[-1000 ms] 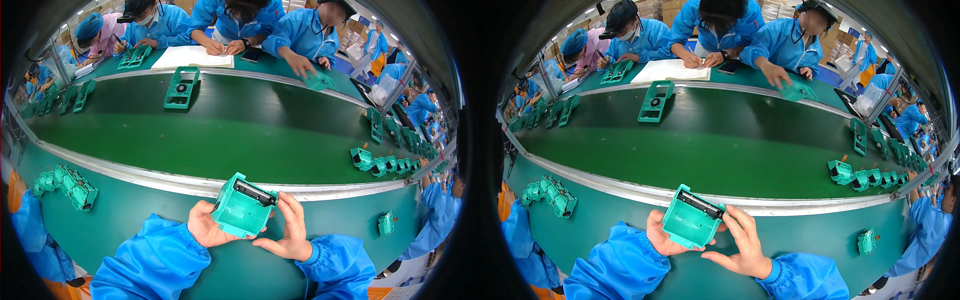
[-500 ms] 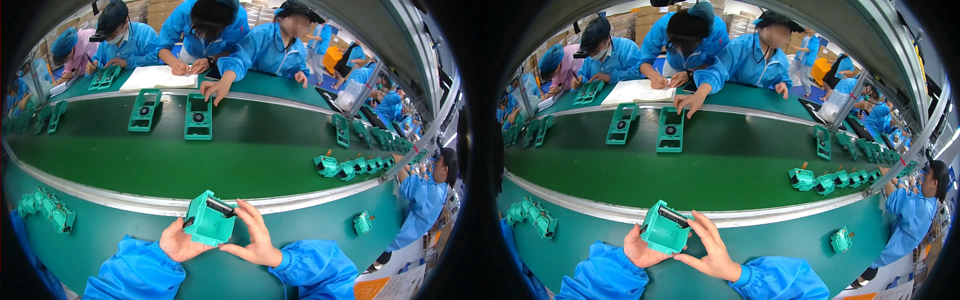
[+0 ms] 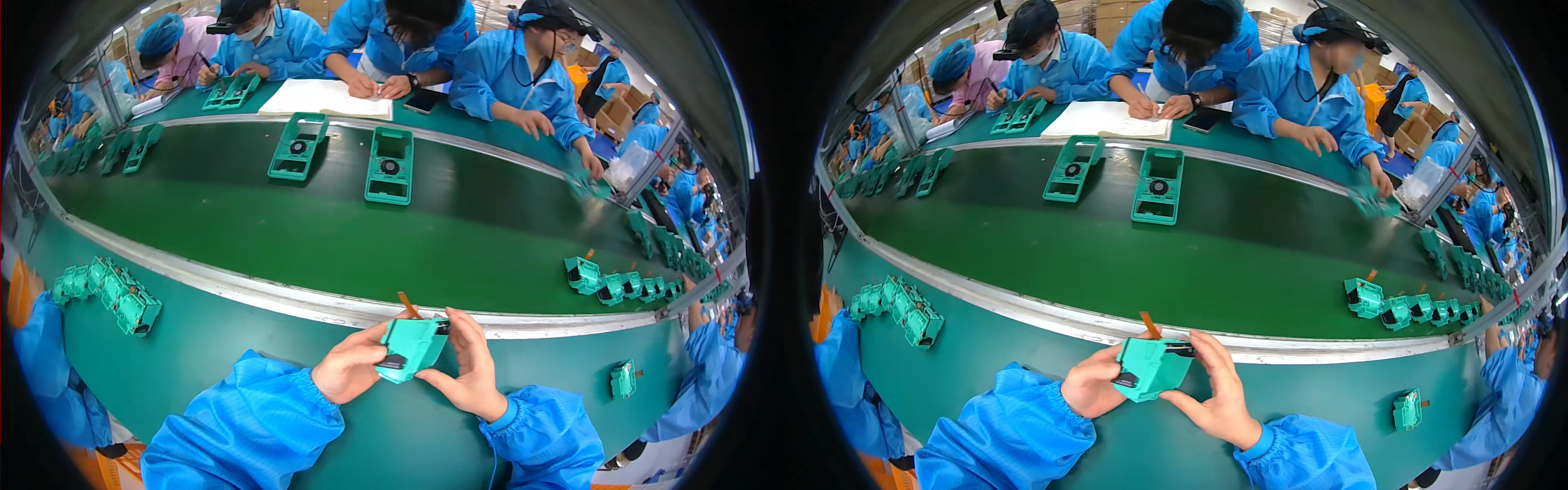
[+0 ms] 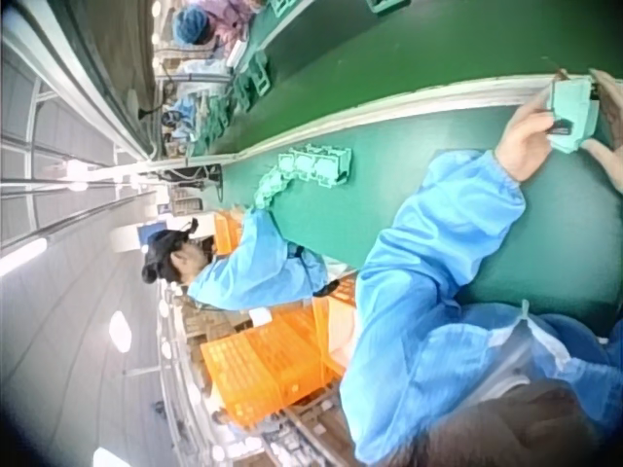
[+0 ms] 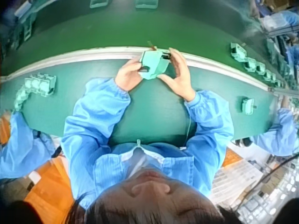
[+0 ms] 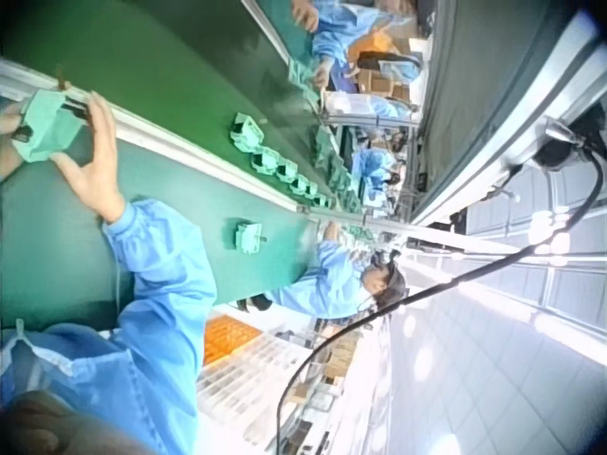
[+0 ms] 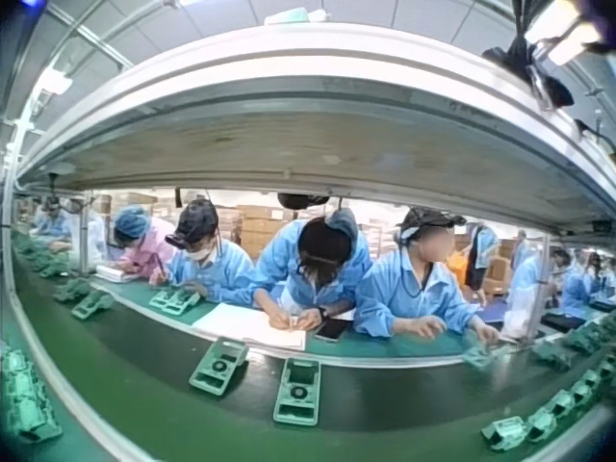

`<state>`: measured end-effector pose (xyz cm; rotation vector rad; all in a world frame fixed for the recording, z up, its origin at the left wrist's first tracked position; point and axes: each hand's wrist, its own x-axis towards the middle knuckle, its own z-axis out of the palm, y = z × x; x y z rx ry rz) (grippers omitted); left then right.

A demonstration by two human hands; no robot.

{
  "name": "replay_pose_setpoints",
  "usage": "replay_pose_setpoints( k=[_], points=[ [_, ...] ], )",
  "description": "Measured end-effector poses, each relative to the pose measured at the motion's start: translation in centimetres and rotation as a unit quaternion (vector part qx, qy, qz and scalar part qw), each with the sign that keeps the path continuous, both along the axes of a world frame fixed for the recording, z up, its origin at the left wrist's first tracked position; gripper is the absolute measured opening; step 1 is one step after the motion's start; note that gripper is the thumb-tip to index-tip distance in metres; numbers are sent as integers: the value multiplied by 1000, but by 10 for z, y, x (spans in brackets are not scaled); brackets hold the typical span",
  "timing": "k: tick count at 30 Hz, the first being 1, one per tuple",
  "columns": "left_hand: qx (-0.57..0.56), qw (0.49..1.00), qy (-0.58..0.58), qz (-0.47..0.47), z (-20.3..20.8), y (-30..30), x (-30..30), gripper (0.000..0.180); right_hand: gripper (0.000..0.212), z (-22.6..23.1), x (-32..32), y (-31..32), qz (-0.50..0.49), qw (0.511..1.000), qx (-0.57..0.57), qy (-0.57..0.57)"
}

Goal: The person assembles electronic components into a green plastic housing by hand on a factory assembly line.

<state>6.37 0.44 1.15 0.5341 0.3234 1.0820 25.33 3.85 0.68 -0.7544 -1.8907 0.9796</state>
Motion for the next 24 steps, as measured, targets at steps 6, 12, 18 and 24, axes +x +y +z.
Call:
replay_pose_setpoints(
  k=[6, 12, 18, 24],
  points=[
    [24, 1000, 16, -5, 2, -1, -1, 68, 76, 4, 0, -3, 15, 1000, -22, 16],
    [0, 999, 48, 23, -3, -4, -2, 57, 74, 2, -2, -4, -4, 1000, 3, -11],
    [-27, 998, 44, 45, 4, -9, -6, 50, 73, 6, -5, -6, -26, 995, 68, -63],
    [12, 999, 38, 20, 0, -4, 2, 51, 80, -3, 9, -9, 1, 998, 41, -54]
  ],
)
